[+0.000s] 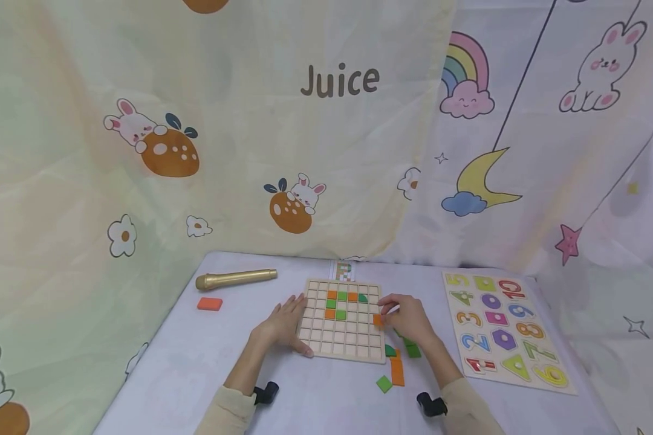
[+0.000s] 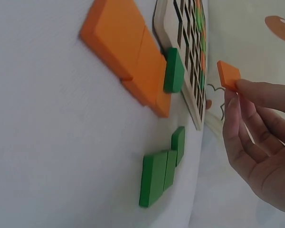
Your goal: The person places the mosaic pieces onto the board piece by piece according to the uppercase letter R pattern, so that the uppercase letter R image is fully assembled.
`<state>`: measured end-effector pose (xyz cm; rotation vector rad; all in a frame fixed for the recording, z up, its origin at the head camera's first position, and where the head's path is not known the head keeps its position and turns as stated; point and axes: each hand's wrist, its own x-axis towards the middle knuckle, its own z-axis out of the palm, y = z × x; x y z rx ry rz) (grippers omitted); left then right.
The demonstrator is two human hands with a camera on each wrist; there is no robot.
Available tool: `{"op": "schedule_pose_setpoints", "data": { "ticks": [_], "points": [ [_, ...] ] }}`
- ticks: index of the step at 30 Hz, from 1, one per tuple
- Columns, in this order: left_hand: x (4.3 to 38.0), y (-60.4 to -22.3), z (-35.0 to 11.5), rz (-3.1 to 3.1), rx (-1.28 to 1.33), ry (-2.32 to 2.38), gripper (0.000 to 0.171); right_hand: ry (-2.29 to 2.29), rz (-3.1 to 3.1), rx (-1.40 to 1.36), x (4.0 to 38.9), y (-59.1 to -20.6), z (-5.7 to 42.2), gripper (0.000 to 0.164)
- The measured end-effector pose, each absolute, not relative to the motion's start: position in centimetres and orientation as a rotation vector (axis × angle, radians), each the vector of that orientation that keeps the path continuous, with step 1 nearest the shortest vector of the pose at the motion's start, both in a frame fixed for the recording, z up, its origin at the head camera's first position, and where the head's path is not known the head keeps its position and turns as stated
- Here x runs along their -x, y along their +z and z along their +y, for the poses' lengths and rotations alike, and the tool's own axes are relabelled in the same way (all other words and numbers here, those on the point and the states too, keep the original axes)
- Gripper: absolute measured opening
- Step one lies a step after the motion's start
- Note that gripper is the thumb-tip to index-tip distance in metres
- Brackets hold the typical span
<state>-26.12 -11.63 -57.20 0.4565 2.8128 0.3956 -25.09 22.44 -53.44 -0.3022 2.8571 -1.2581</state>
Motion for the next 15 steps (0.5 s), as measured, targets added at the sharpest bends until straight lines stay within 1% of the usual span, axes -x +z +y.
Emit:
{"op": "schedule_pose_setpoints", "data": {
  "ticks": [6, 15],
  "points": [
    [25.1, -55.2, -11.5, 2.8, -0.465, 0.41, 0.142, -1.33, 2.812, 0.322, 25.8, -53.5, 21.2, 0.025],
    [24.9, -54.9, -11.5, 2.82, -0.482, 0.425, 0.142, -1.349, 2.777, 0.304, 26.9, -54.1, 19.5, 0.026]
  ]
}}
